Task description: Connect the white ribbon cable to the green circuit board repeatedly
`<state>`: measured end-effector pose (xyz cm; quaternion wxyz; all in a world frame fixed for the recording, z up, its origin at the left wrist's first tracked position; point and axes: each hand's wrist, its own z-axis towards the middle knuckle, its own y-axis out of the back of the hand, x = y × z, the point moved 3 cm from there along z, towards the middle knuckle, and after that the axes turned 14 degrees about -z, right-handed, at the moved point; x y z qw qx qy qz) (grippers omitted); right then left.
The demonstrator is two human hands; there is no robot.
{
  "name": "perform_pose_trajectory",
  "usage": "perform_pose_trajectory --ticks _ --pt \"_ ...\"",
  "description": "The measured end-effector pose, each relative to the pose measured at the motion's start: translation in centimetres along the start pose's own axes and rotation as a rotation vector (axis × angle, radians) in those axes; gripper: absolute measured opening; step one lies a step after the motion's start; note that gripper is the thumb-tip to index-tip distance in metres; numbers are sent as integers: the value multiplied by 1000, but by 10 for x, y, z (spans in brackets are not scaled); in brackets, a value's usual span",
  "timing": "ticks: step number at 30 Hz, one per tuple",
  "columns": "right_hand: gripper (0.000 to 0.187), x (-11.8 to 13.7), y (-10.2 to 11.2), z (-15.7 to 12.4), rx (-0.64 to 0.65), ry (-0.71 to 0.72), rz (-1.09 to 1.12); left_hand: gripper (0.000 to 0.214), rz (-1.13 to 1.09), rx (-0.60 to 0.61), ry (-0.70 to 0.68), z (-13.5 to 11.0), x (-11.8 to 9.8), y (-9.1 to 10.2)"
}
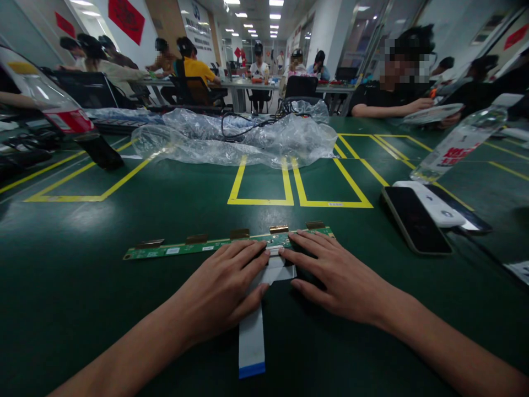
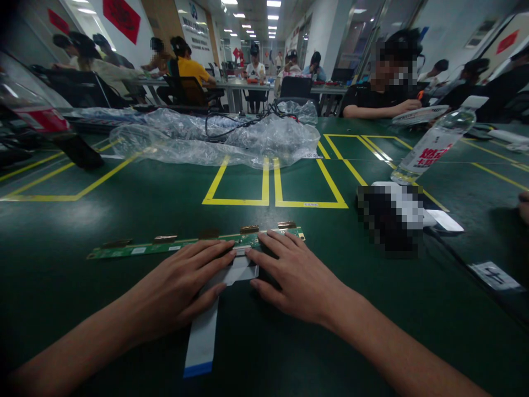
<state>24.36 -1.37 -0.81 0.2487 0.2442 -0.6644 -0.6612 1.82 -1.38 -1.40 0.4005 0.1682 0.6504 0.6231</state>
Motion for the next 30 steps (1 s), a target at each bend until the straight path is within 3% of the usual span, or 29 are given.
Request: perform_pose_trajectory --ticks 6,16,30 --pt "54 -5 -1 -1 19 -1 45 52 -17 10 20 3 -1 1" --pt "55 -2 -1 0 22 -42 63 47 -3 -40 -74 1 -2 2" --pt "55 -10 -2 -4 62 -16 91 44 -51 -10 22 0 -3 4"
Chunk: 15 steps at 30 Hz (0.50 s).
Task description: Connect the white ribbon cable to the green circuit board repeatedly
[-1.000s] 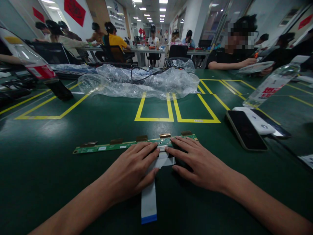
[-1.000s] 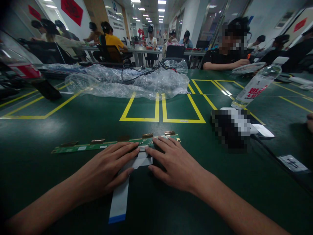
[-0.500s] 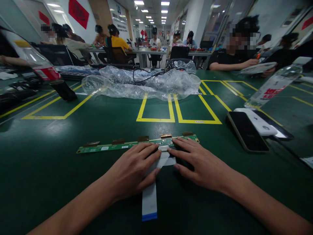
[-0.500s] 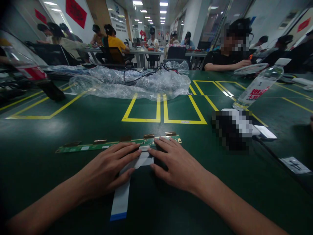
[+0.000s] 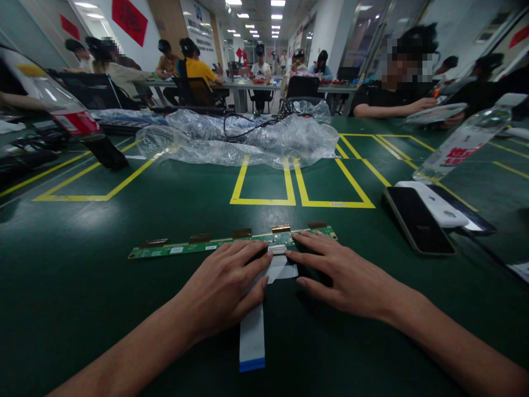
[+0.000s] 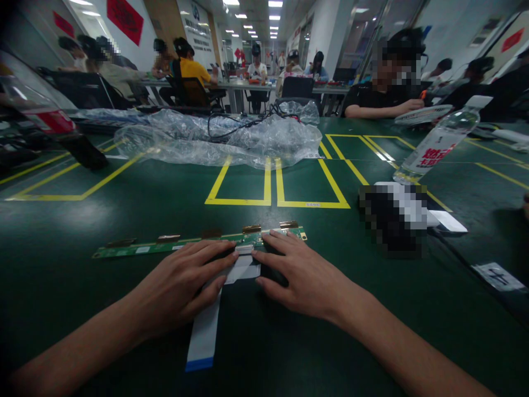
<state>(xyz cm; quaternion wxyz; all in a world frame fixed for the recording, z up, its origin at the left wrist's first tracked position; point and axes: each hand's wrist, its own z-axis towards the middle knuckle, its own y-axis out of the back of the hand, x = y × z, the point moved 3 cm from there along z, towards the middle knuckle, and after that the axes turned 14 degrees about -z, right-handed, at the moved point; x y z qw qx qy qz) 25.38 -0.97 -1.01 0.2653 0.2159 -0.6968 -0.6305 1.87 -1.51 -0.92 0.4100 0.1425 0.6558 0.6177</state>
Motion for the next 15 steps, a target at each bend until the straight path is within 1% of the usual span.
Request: perform_pose_trajectory --ticks 4,9,15 --pt "56 1 0 1 -7 -2 -8 43 2 -14 -4 1 -1 2" --pt "54 3 1 3 -16 -5 -12 43 -4 -22 -48 4 -1 3" --pt "54 3 2 3 -26 -11 -9 44 -31 -24 -25 1 1 3"
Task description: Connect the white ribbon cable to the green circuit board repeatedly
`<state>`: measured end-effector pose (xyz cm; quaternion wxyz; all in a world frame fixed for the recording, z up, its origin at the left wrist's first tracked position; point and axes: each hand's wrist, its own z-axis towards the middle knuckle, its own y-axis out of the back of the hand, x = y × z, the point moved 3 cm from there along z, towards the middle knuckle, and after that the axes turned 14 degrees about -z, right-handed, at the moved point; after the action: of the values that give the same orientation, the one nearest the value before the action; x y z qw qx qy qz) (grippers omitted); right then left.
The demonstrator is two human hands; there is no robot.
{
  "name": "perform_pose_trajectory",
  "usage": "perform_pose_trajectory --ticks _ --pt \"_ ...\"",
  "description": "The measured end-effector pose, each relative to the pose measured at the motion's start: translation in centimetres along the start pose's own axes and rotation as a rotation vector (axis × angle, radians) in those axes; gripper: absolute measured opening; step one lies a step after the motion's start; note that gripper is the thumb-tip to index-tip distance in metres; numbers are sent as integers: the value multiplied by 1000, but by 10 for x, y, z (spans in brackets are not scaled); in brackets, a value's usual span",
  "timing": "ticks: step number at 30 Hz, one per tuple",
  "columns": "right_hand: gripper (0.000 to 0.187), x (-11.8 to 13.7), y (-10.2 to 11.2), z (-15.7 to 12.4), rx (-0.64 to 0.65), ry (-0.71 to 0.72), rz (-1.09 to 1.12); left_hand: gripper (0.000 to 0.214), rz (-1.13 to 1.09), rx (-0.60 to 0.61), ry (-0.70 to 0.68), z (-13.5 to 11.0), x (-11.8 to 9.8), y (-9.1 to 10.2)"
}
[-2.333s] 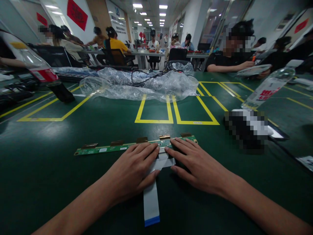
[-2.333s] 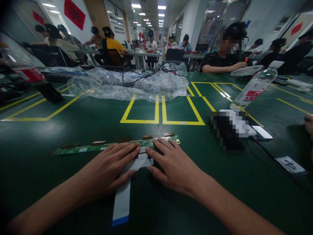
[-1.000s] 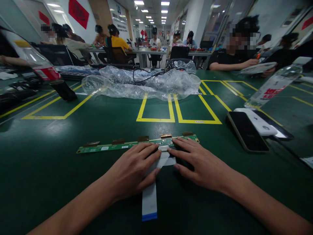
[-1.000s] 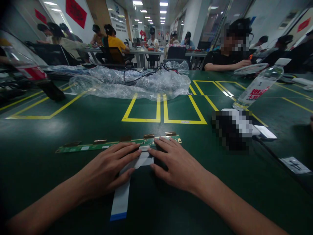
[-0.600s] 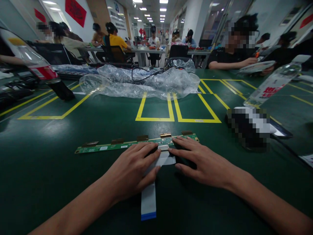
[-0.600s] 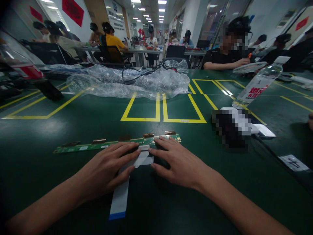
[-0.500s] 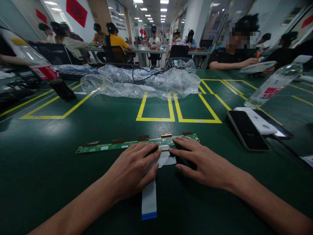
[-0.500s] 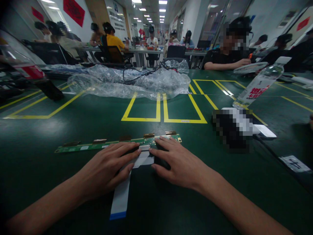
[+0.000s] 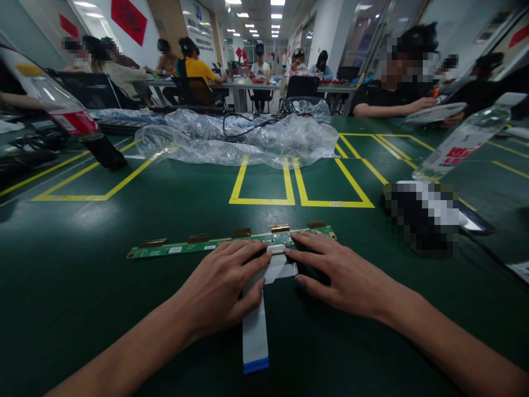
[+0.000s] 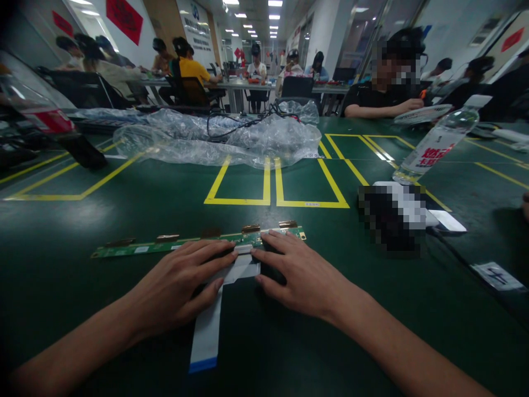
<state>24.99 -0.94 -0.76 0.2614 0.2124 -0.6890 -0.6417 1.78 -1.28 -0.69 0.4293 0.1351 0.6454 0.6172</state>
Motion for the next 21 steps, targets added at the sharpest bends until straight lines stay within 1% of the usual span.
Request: perform_pose_trajectory --ticks 7,13,21 --pt "55 -1 -1 -1 -34 9 42 45 -5 27 51 -3 2 -2" --pt "59 -1 -2 -1 -50 22 14 45 8 17 73 0 3 -2" --pt "57 3 0 1 -50 -2 -26 45 -6 23 77 0 3 -1"
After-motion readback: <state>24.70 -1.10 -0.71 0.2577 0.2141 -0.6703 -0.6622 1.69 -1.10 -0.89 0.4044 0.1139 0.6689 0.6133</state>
